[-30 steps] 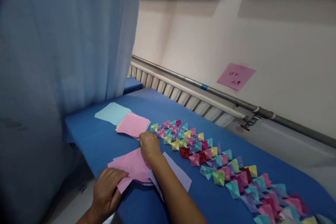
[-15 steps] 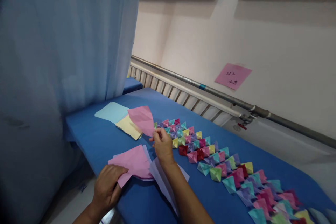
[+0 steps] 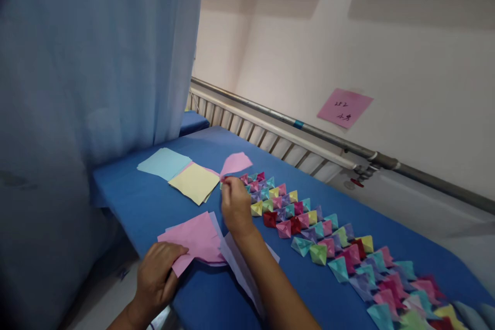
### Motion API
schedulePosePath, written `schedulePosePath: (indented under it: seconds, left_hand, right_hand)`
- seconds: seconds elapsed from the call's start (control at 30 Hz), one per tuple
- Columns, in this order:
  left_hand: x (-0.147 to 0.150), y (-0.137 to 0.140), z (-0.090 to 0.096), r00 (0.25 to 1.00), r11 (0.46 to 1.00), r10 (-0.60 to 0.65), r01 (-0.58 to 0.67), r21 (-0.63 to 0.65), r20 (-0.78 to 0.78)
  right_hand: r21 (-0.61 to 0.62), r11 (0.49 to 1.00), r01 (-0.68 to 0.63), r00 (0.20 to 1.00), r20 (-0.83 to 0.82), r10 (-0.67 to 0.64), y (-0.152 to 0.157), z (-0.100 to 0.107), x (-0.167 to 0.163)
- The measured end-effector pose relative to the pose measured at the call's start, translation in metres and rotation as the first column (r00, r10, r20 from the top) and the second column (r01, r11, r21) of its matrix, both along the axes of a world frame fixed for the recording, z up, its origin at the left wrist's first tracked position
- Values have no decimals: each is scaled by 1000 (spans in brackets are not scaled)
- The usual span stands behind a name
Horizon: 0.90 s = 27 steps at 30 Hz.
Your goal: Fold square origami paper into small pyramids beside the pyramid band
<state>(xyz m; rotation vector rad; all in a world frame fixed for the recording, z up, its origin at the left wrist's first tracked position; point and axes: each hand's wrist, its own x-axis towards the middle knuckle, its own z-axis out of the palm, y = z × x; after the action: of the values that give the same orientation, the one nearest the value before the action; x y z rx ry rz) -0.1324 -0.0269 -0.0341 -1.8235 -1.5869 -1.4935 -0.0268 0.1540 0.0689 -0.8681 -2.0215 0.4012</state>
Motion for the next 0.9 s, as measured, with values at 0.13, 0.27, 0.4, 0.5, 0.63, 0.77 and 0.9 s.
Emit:
schedulePosePath:
  seconds: [0.13, 0.27, 0.4, 0.5, 0.63, 0.77, 0.9]
  left_hand:
    - [-1, 0, 0, 1000, 1000, -15, 15, -6, 9]
    - [-1, 0, 0, 1000, 999, -23, 23, -22, 17]
    - [-1, 0, -1, 1000, 1000, -23, 24, -20, 13]
    - [-2, 0, -1, 1000, 1000, -26, 26, -7, 8]
    - [-1, 1, 1, 1000, 1000, -20, 20, 5, 8]
    - [0, 0, 5, 999, 1000, -14, 14, -4, 50]
    - [-3, -6, 9, 977, 998, -34, 45, -48, 211]
  right_hand:
    - [22, 993, -114, 961, 255, 105, -1, -17, -39]
    - [19, 987, -157, 891, 434, 134, -6, -33, -61]
    - [22, 989, -143, 864, 491, 114, -6, -41, -63]
    - [45, 992, -119, 896, 436, 87, -3, -38, -57]
    - [96, 995, -22, 967, 253, -3, 3, -18, -36]
    - [140, 988, 66, 993, 86, -79, -1, 12, 11]
    - [320, 947, -14, 997, 82, -13, -29, 27, 80]
